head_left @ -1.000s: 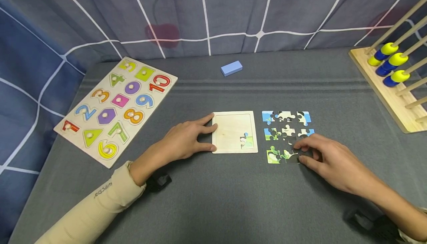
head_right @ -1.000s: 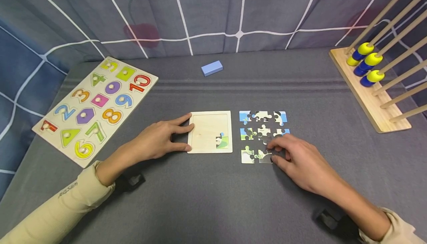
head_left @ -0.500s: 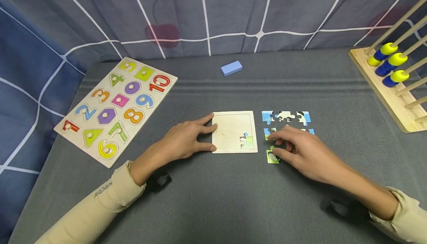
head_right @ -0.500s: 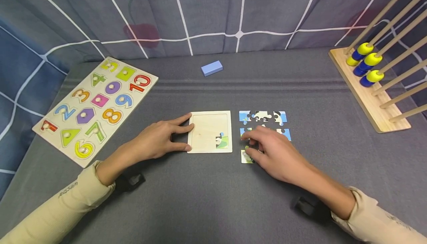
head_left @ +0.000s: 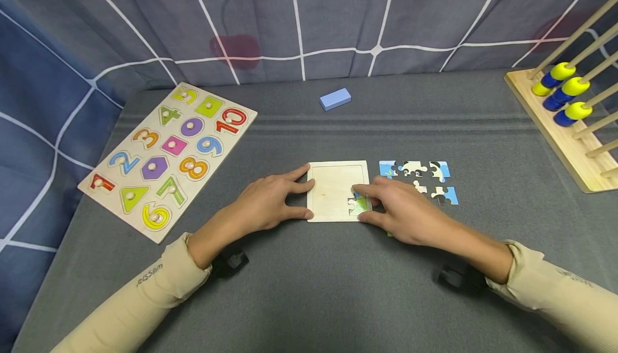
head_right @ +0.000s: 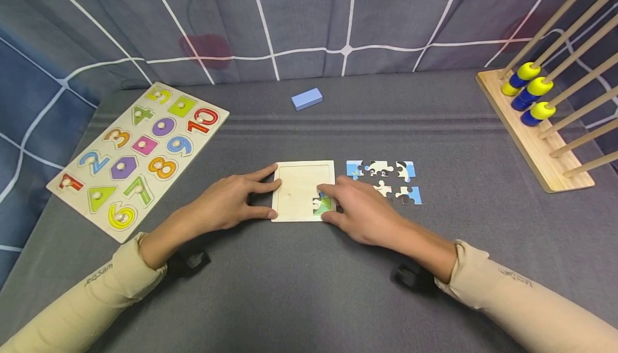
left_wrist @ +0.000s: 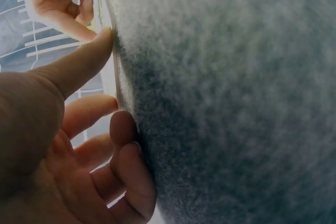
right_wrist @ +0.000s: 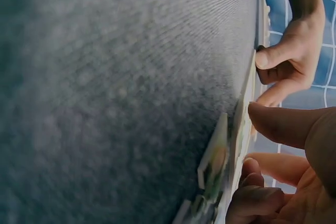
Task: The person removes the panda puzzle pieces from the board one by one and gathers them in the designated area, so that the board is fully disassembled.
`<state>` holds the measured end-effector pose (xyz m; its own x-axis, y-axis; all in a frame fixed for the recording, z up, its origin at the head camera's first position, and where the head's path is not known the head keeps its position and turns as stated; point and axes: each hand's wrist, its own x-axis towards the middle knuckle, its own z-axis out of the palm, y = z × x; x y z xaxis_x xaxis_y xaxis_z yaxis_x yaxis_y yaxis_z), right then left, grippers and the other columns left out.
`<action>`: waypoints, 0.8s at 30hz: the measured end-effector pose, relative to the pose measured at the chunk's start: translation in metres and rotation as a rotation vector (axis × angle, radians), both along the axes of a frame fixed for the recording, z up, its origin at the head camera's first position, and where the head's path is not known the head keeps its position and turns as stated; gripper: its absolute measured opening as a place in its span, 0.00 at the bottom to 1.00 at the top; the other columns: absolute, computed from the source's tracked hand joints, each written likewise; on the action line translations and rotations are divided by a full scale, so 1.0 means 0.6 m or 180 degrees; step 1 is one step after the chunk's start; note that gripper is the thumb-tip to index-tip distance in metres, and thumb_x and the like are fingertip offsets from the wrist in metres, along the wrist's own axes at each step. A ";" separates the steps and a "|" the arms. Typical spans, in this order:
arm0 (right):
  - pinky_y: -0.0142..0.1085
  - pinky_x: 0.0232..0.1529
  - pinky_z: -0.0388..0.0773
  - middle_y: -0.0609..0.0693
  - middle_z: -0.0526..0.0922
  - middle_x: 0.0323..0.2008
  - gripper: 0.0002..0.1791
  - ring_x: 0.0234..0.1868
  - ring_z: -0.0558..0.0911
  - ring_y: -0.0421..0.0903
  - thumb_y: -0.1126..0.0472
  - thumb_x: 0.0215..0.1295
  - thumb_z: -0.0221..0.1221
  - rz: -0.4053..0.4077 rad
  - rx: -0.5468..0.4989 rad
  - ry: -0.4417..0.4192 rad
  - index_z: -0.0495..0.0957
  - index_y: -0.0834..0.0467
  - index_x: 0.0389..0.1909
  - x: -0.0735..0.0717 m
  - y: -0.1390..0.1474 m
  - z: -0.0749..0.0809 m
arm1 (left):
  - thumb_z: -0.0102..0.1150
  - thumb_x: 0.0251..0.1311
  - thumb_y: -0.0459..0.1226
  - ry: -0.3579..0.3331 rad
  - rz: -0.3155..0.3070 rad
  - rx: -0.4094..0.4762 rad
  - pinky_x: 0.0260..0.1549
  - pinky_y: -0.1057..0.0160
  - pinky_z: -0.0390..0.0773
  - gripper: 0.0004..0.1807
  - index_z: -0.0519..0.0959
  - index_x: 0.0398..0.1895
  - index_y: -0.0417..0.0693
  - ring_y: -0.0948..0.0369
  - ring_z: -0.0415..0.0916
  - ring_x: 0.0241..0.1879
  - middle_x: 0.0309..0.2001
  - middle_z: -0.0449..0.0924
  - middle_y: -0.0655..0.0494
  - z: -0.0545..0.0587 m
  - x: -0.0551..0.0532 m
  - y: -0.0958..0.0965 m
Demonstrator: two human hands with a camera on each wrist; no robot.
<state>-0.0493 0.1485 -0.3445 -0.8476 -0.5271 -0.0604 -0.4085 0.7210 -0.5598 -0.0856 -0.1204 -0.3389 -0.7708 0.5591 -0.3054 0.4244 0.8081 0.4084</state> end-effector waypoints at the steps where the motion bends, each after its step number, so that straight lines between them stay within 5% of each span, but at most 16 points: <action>1: 0.36 0.28 0.64 0.44 0.70 0.29 0.25 0.26 0.66 0.40 0.60 0.59 0.70 -0.0004 0.0036 -0.0001 0.80 0.59 0.57 -0.001 -0.002 -0.001 | 0.69 0.56 0.54 0.0000 -0.0002 -0.0001 0.55 0.41 0.70 0.37 0.72 0.69 0.54 0.48 0.64 0.68 0.76 0.55 0.55 0.000 0.000 0.000; 24: 0.40 0.35 0.67 0.46 0.74 0.42 0.16 0.34 0.71 0.43 0.63 0.59 0.68 -0.0130 -0.0253 -0.0042 0.83 0.53 0.49 -0.007 0.001 0.000 | 0.69 0.56 0.54 0.0003 0.0010 -0.0056 0.54 0.40 0.70 0.38 0.71 0.69 0.55 0.48 0.65 0.68 0.76 0.54 0.55 0.002 0.001 0.002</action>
<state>-0.0535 0.1492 -0.3445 -0.8679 -0.4958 -0.0312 -0.3718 0.6899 -0.6211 -0.0852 -0.1195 -0.3379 -0.7729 0.5511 -0.3145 0.4221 0.8166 0.3936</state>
